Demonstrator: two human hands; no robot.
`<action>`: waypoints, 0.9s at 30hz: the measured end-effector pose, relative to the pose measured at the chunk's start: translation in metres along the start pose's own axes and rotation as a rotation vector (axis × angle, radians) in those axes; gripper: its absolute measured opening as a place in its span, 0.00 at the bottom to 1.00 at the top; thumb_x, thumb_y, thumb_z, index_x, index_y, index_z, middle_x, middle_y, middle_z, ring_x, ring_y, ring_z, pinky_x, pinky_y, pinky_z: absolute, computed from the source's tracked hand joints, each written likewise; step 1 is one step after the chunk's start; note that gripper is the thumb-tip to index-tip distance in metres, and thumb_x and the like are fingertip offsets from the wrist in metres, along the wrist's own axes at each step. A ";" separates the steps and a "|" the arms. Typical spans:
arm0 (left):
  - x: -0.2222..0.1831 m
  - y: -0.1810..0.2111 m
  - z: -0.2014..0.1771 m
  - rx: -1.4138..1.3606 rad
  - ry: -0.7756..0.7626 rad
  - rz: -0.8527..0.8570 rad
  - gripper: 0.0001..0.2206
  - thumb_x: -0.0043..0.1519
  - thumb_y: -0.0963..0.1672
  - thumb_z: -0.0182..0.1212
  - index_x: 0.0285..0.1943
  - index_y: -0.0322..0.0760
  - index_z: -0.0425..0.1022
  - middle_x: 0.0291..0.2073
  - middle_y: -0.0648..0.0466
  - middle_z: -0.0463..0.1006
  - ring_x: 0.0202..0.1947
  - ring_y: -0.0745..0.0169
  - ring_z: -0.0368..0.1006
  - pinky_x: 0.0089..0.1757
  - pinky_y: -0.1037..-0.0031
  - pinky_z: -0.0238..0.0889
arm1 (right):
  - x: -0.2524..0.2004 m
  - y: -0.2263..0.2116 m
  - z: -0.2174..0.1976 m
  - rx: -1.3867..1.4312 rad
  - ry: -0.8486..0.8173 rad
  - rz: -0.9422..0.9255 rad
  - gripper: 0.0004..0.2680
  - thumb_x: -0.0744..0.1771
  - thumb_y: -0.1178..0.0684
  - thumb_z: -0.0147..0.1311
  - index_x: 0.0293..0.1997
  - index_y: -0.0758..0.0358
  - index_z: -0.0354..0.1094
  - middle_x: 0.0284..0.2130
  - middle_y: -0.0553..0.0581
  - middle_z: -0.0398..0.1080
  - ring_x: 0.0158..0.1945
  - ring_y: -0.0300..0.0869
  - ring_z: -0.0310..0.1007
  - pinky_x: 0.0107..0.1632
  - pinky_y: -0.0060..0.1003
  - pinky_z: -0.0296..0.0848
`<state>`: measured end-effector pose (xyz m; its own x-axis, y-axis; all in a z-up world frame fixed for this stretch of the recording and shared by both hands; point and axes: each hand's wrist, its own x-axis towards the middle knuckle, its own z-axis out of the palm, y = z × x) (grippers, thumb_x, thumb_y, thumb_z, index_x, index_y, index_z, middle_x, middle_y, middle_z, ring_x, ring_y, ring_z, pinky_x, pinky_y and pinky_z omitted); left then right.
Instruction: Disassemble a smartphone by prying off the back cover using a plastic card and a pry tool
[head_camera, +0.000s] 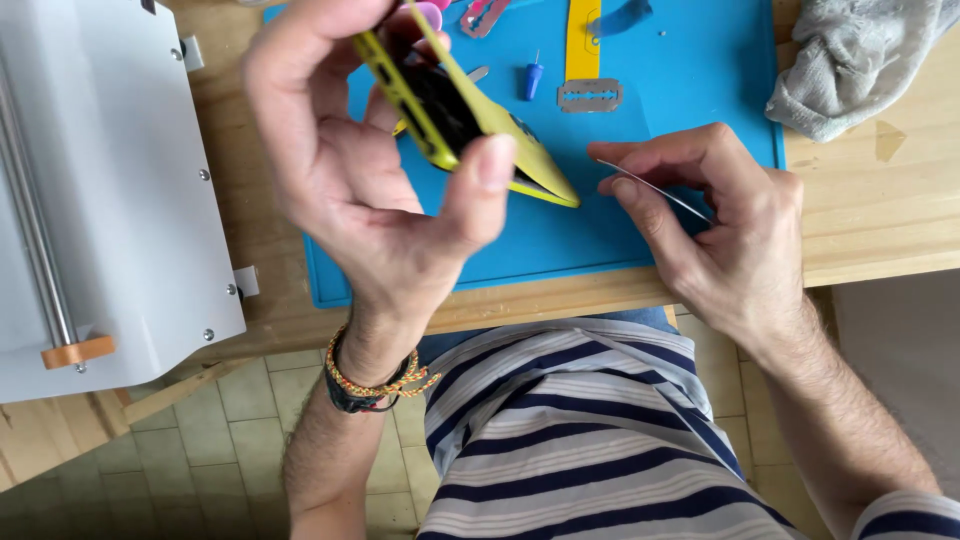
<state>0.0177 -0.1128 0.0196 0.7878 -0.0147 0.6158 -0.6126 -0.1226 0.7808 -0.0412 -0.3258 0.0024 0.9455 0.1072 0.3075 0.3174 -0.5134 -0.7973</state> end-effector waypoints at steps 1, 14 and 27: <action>0.003 -0.001 -0.002 0.023 0.019 0.002 0.24 0.70 0.50 0.68 0.70 0.42 0.64 0.64 0.56 0.69 0.60 0.54 0.80 0.61 0.67 0.78 | -0.002 0.000 0.001 0.023 0.048 -0.012 0.04 0.75 0.64 0.57 0.50 0.73 0.65 0.50 0.69 0.80 0.47 0.47 0.84 0.49 0.35 0.81; 0.004 -0.007 0.007 -0.113 0.161 -0.074 0.15 0.74 0.44 0.61 0.60 0.40 0.56 0.57 0.59 0.57 0.67 0.77 0.67 0.63 0.57 0.82 | 0.009 -0.010 0.019 -0.125 0.186 -0.348 0.04 0.73 0.68 0.64 0.52 0.74 0.78 0.45 0.69 0.74 0.43 0.50 0.78 0.44 0.39 0.75; 0.005 -0.003 0.006 -0.004 0.158 -0.087 0.17 0.69 0.44 0.64 0.54 0.38 0.55 0.52 0.53 0.61 0.58 0.69 0.68 0.58 0.67 0.82 | 0.016 -0.007 0.023 -0.312 0.233 -0.490 0.04 0.73 0.68 0.68 0.51 0.74 0.80 0.42 0.67 0.77 0.38 0.50 0.77 0.38 0.42 0.73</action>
<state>0.0232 -0.1188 0.0196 0.8179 0.1518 0.5549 -0.5434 -0.1128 0.8318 -0.0265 -0.3011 0.0013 0.6440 0.2226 0.7319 0.6405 -0.6800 -0.3568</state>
